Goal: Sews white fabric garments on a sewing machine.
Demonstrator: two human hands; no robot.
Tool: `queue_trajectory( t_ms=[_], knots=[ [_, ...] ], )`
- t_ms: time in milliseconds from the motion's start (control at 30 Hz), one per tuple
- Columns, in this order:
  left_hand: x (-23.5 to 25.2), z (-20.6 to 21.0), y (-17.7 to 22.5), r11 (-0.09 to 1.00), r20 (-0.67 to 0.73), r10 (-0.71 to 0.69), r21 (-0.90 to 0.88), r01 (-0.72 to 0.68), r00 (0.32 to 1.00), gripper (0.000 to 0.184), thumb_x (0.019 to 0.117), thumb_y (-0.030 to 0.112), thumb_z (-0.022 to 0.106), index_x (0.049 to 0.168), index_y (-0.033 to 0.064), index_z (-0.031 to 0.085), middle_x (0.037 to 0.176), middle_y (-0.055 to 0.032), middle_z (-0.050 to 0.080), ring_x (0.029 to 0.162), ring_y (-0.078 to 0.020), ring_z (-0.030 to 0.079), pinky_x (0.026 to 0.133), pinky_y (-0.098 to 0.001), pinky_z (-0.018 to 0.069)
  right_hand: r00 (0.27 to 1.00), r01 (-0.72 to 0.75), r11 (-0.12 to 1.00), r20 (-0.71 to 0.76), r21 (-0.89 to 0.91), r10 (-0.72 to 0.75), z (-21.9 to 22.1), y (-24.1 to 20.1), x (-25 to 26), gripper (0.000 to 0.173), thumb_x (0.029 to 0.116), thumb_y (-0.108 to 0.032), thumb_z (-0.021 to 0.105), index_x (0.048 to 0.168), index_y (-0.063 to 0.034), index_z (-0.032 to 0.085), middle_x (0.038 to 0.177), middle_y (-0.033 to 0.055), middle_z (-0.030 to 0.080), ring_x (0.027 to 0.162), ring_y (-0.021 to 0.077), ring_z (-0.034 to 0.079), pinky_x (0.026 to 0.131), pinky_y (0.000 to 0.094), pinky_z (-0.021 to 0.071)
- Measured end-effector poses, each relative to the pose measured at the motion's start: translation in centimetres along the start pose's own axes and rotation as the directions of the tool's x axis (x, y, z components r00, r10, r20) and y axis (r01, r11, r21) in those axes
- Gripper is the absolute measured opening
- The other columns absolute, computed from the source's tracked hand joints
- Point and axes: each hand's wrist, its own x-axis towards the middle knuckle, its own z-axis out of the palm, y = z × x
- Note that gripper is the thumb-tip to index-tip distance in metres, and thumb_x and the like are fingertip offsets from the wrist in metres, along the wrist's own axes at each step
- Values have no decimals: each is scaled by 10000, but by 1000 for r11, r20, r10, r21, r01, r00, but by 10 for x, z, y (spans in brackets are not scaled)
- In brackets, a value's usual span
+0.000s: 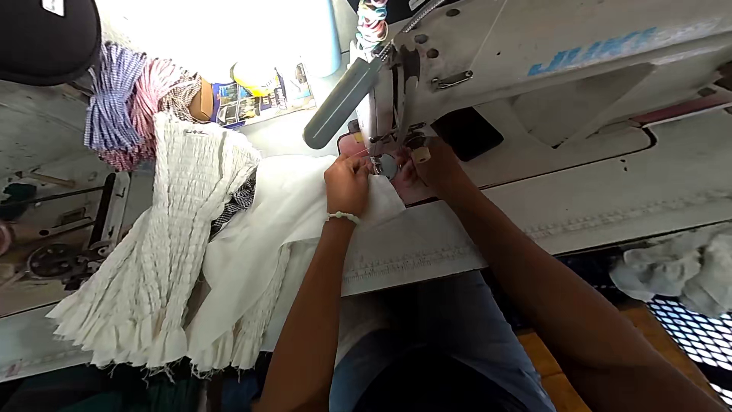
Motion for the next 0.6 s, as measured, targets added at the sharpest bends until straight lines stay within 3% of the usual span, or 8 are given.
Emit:
queue_trajectory(
  t_ms=[67, 133, 400, 600],
  knots=[
    [3, 7, -3, 999, 4, -46, -21, 46, 999, 159, 983, 81, 649, 944, -29, 756, 967, -186, 701, 933, -277, 667, 882, -447, 502, 999, 34, 953, 18, 300, -41, 9, 10, 7, 146, 1055, -65, 527, 1050, 54, 611, 726, 70, 656, 546, 89, 652, 565, 241, 588],
    [3, 13, -6, 998, -17, -50, -40, 50, 999, 143, 973, 74, 659, 945, -17, 765, 956, -184, 702, 929, -277, 666, 872, -446, 502, 994, 79, 902, 40, 426, -106, 16, 17, 11, 64, 1000, -4, 597, 1039, 41, 619, 691, 47, 666, 544, 98, 670, 570, 247, 604],
    [-1, 23, -12, 991, -124, -58, -127, 42, 991, 89, 939, 69, 707, 931, 27, 785, 889, -115, 679, 812, -162, 633, 775, -311, 506, 993, -12, 917, 116, 399, -37, 20, 16, 14, 83, 963, 12, 656, 1043, 16, 634, 725, 27, 685, 538, 68, 657, 542, 207, 584],
    [-1, 26, -16, 987, -145, -52, -161, 28, 988, 87, 935, 68, 703, 907, 34, 777, 871, -94, 667, 777, -130, 613, 737, -280, 497, 990, -42, 926, 141, 375, -13, 20, 20, 19, 74, 974, -8, 649, 1046, 0, 659, 698, 14, 676, 541, 69, 659, 535, 207, 581]
  ],
)
